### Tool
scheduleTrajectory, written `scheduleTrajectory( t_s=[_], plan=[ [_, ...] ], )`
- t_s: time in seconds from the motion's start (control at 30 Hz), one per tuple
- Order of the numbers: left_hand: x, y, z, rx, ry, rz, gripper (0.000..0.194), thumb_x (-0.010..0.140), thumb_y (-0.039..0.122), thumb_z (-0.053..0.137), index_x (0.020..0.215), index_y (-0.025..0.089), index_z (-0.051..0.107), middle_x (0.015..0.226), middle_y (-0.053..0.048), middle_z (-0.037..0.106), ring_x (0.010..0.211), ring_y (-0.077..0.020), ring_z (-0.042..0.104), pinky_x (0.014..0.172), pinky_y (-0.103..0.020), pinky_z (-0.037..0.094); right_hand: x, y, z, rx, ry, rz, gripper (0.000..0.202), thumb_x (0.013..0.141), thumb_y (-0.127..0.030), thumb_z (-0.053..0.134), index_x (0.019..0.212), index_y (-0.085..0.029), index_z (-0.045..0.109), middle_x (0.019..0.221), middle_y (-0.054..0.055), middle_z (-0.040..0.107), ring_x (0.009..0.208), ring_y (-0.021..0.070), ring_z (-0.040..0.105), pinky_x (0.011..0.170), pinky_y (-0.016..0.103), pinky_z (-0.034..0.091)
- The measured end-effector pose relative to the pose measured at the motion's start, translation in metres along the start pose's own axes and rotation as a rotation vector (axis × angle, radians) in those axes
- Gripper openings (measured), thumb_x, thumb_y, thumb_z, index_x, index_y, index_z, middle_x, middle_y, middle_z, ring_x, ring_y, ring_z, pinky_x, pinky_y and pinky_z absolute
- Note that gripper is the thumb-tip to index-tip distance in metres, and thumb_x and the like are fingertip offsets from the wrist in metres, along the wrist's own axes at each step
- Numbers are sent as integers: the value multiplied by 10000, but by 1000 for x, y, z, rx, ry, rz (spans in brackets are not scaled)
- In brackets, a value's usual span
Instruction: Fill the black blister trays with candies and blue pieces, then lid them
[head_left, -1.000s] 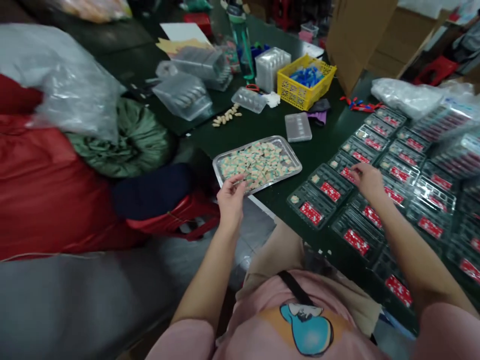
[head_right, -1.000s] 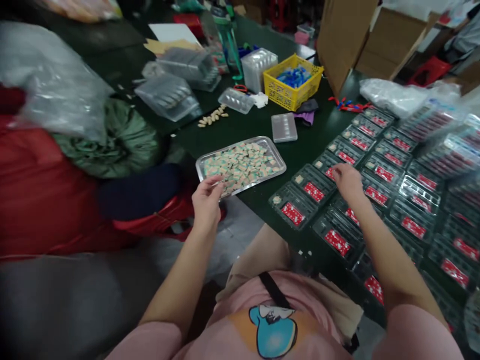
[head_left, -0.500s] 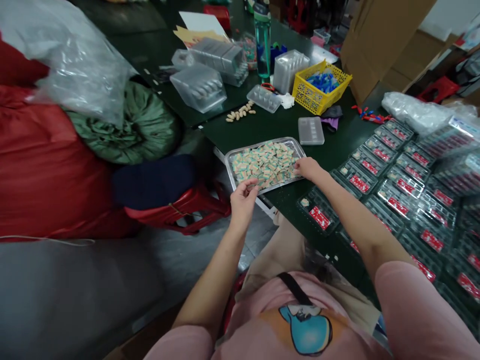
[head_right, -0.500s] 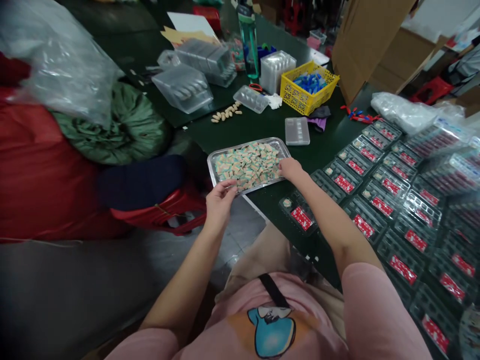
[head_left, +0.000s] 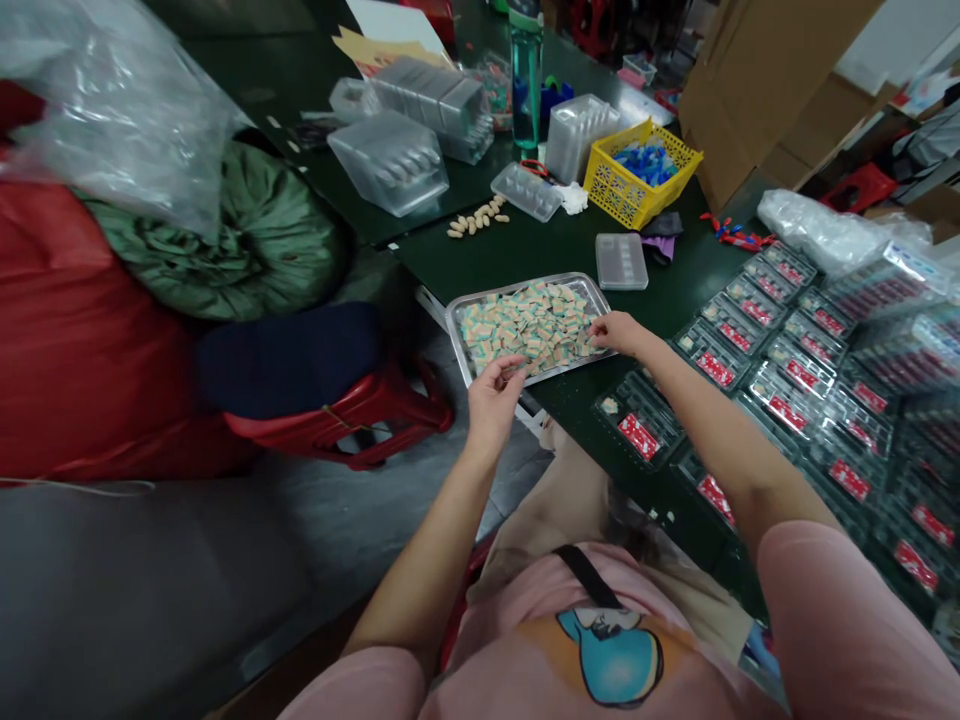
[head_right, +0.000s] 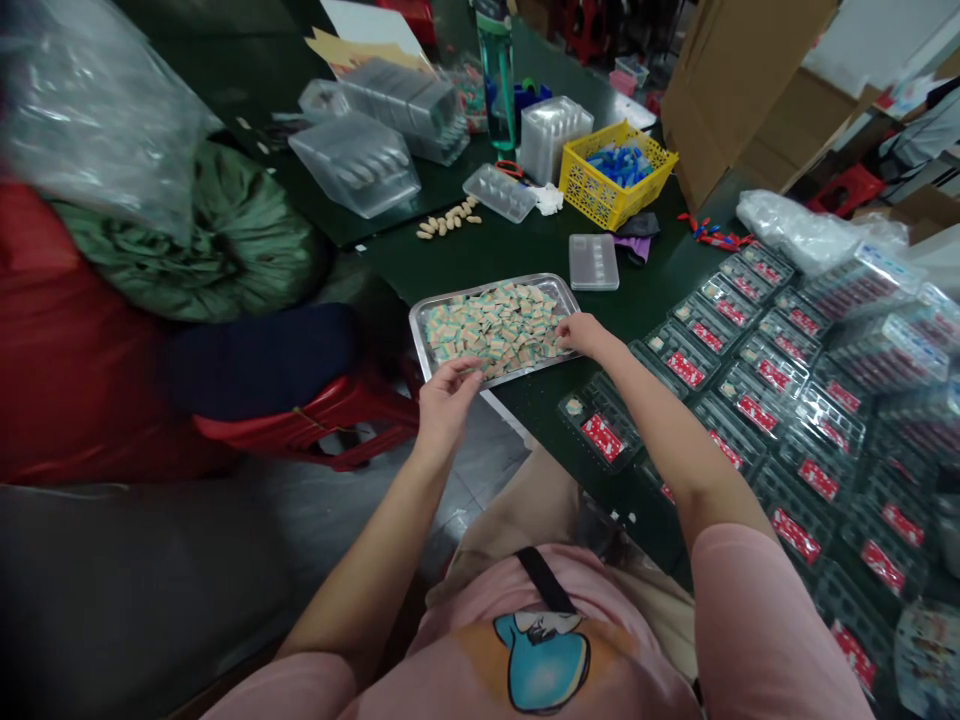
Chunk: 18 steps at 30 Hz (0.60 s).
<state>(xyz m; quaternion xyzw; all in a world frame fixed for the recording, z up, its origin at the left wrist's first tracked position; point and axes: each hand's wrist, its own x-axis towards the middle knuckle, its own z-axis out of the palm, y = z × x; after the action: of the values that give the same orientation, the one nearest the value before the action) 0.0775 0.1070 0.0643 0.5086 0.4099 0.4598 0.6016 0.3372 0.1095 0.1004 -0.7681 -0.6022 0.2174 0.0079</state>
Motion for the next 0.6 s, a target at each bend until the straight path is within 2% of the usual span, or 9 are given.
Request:
scheduleTrajectory(
  t_s=[0.13,0.27,0.4,0.6],
  plan=[
    [-1,1,-2,-22,-4,-6,228,705,259,715,917,176,708,915,-40,721,788,-150,644,772,-280,501,1,19,-15,102,83,-19,187,801,-227,662,936,-135,753,789,14,699,715,119,578,659,209,408],
    [-1,-1,-2,-11,-11,-1,216,719,264,707,919,183,711,905,-38,724,793,-154,648,772,-286,511,0,34,-28,106,-29,-30,197,784,-224,677,943,-134,750,739,0,667,678,113,549,632,208,399],
    [0,-6,4,-6,-25,-12,222,720,256,709,929,183,716,882,-35,721,738,-136,619,716,-265,492,-2,31,-25,-30,-116,-45,235,746,-155,702,973,-158,761,792,3,678,702,114,557,658,204,398],
    [0,-10,12,-25,-68,-17,210,725,256,717,921,181,716,883,-36,710,765,-142,616,733,-265,476,2,21,-18,-104,-187,-123,311,787,-134,679,1090,-171,736,858,24,670,738,122,560,693,206,401]
  ],
)
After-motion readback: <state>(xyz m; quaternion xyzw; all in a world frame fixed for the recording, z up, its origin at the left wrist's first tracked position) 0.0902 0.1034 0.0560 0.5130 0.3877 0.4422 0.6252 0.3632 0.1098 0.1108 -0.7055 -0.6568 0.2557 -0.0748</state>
